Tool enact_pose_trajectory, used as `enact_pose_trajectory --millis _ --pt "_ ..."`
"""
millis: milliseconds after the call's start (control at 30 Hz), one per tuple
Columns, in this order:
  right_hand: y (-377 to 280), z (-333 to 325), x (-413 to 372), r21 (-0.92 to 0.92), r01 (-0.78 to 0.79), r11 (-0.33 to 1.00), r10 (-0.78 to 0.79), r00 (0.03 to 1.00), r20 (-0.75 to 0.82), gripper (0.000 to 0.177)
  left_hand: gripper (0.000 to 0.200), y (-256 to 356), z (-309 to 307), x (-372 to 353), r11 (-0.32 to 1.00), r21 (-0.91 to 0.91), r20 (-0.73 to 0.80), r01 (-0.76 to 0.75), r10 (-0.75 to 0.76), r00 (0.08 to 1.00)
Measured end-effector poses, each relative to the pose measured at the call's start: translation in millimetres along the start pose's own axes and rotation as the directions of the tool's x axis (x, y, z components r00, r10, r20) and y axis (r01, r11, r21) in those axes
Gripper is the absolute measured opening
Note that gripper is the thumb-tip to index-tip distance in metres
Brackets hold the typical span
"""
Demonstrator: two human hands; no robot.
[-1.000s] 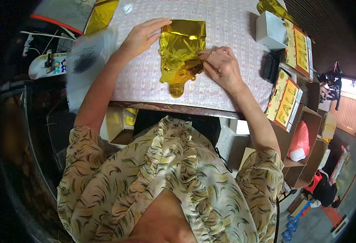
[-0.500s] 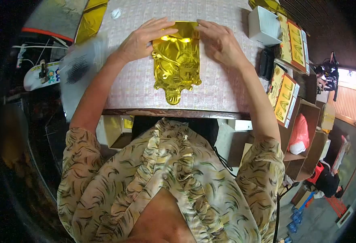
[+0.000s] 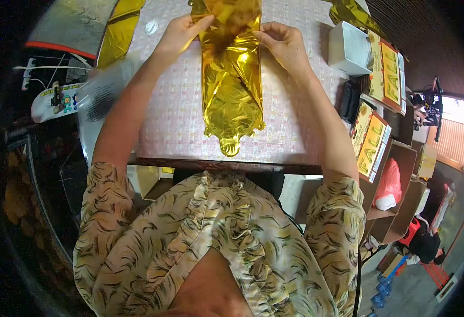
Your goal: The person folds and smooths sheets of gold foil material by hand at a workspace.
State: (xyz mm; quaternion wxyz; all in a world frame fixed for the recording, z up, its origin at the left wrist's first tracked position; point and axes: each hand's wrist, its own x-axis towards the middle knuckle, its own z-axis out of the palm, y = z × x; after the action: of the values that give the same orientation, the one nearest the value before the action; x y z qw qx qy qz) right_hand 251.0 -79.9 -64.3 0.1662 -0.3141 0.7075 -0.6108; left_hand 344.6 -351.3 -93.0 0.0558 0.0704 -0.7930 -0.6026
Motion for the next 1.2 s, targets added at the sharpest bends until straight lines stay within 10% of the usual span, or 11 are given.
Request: enact_pose_trajectory --millis 167,233,367,433,500,700,833,933,1000,1200 --pt "17 16 18 -0.102 -0.075 0.992 0.066 0.994 -0.089 0.020 0.044 -5 -9 6 0.985 -0.172 -0.084 0.010 -0.025 0.996" --pt "3 28 16 -0.429 -0.066 0.901 -0.036 0.973 -0.227 0.036 0.046 -21 -19 12 0.991 -0.134 -0.093 0.000 -0.013 0.996" --pt "19 56 8 -0.796 0.158 0.585 -0.384 0.918 -0.099 0.056 0.040 -11 -29 5 0.972 0.227 -0.242 -0.058 0.114 0.964" --pt "11 78 -2 -0.772 0.173 0.612 -0.367 0.927 -0.083 0.058 0.036 -7 -29 2 0.916 0.398 -0.195 -0.053 0.140 0.971" --pt "13 94 -6 -0.810 0.175 0.560 -0.375 0.925 -0.059 0.058 0.025 -11 -25 4 0.819 0.440 -0.078 -0.368 0.443 0.893" --pt "24 105 -14 -0.805 0.171 0.569 -0.342 0.939 -0.042 0.061 0.018 0 -5 -2 0.898 0.419 -0.162 -0.137 0.223 0.961" --pt "24 105 -16 -0.783 0.165 0.599 -0.332 0.942 -0.055 0.058 0.019 -1 -5 14 0.853 0.455 -0.183 -0.254 0.369 0.911" --pt "23 107 -16 -0.797 0.165 0.581 -0.343 0.938 -0.056 0.057 0.023 14 -10 36 0.694 0.692 -0.107 -0.196 0.368 0.924" --pt "24 106 -16 -0.810 0.162 0.563 -0.346 0.937 -0.053 0.056 0.021 21 -9 63 0.555 0.657 0.111 -0.510 0.598 0.793" --pt "22 105 -17 -0.783 0.158 0.601 -0.285 0.958 -0.025 0.061 0.017 39 26 112 0.620 0.451 0.358 -0.643 0.534 0.766"
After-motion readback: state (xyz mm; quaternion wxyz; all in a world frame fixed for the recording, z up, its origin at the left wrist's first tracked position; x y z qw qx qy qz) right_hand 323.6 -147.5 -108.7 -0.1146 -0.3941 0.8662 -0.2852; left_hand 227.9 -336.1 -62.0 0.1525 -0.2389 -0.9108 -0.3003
